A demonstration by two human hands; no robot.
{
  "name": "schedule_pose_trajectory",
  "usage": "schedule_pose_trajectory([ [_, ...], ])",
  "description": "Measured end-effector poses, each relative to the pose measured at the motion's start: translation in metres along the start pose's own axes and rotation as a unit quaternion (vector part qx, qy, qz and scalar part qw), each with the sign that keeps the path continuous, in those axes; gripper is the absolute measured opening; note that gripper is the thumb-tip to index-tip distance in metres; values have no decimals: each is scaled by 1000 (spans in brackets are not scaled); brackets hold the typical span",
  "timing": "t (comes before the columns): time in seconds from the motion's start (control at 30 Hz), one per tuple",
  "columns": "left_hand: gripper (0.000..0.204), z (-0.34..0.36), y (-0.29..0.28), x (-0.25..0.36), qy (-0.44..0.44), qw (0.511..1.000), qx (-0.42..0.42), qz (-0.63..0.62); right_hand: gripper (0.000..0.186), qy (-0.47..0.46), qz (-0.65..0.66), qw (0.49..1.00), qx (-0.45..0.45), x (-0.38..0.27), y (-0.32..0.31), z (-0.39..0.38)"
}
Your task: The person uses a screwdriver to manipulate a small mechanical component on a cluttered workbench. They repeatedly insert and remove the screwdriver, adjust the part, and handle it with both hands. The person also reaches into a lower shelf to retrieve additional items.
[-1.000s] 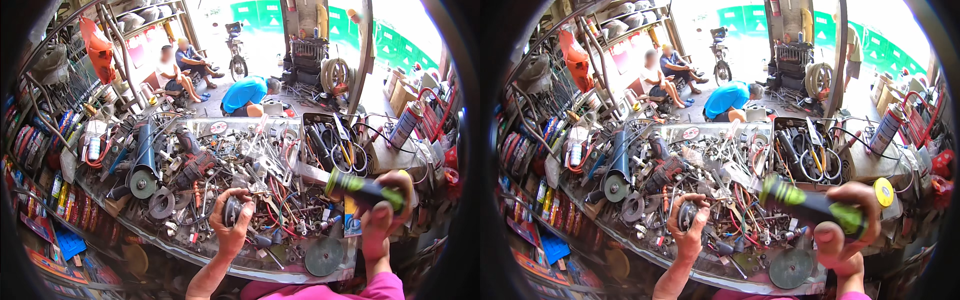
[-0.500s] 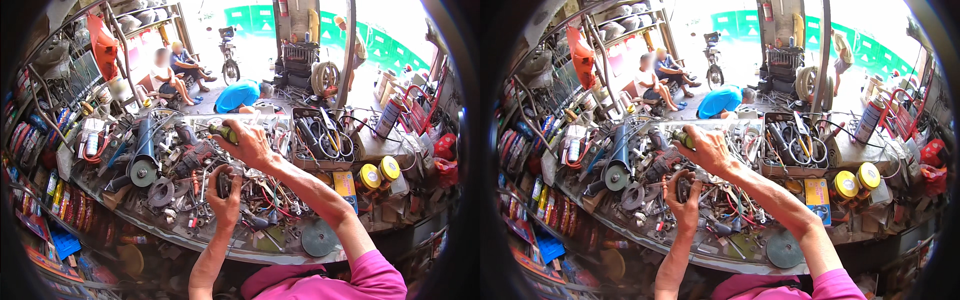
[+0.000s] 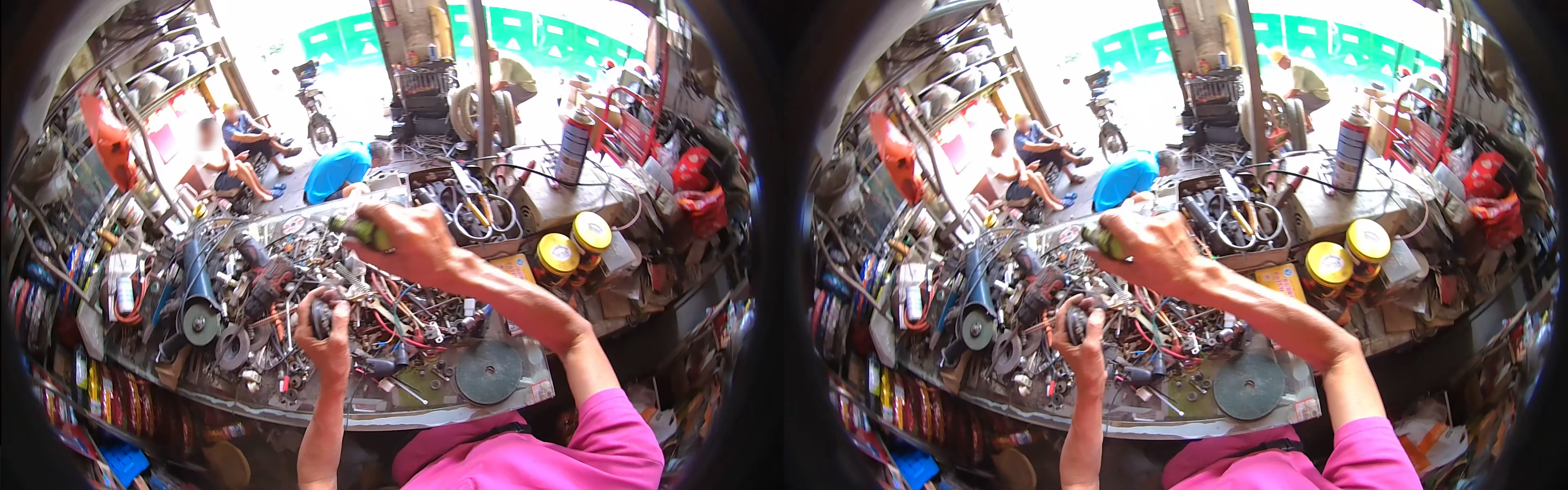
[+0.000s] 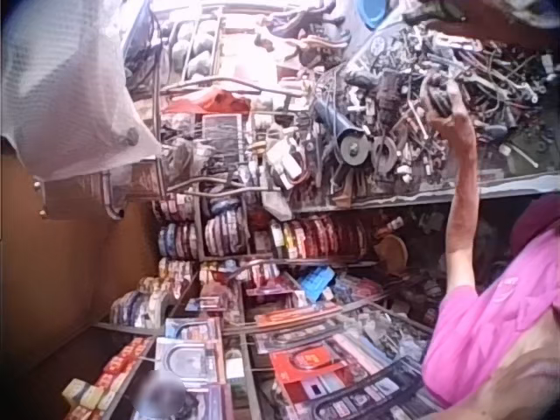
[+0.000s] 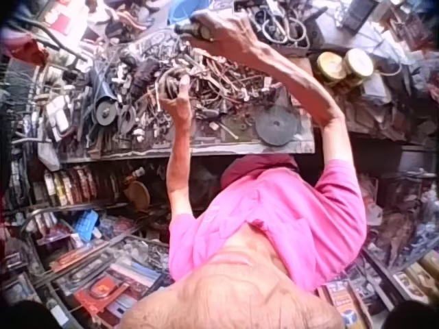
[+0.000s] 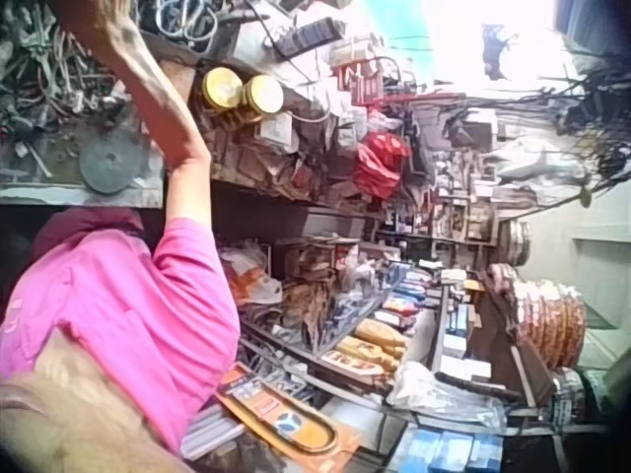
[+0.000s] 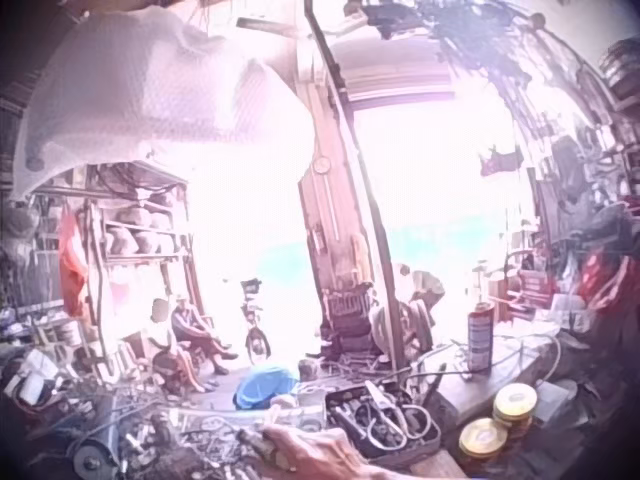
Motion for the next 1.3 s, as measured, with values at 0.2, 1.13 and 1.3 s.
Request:
schedule_pose_trajectory([
  [0.2,35,8,-22,-13,-45,997,53,35,27,117,-119,961,221,49,-214,-3],
  [1.13,31,-4,1,-8,-19,999,-12,25,40,-225,-57,972,27,-53,-83,-36],
  [1.3,33,-4,-8,-9,-55,997,-2,52,46,-58,-221,967,109,13,-194,-25],
])
Point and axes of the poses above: each hand's wrist, its own z-axis towards the middle knuckle, its own y-axis out of the palm, x = y × z, the point moved 9 cm from there along z, towards the middle knuckle, and after that the axes turned 15 degrees about x, right-handed, at the moved point
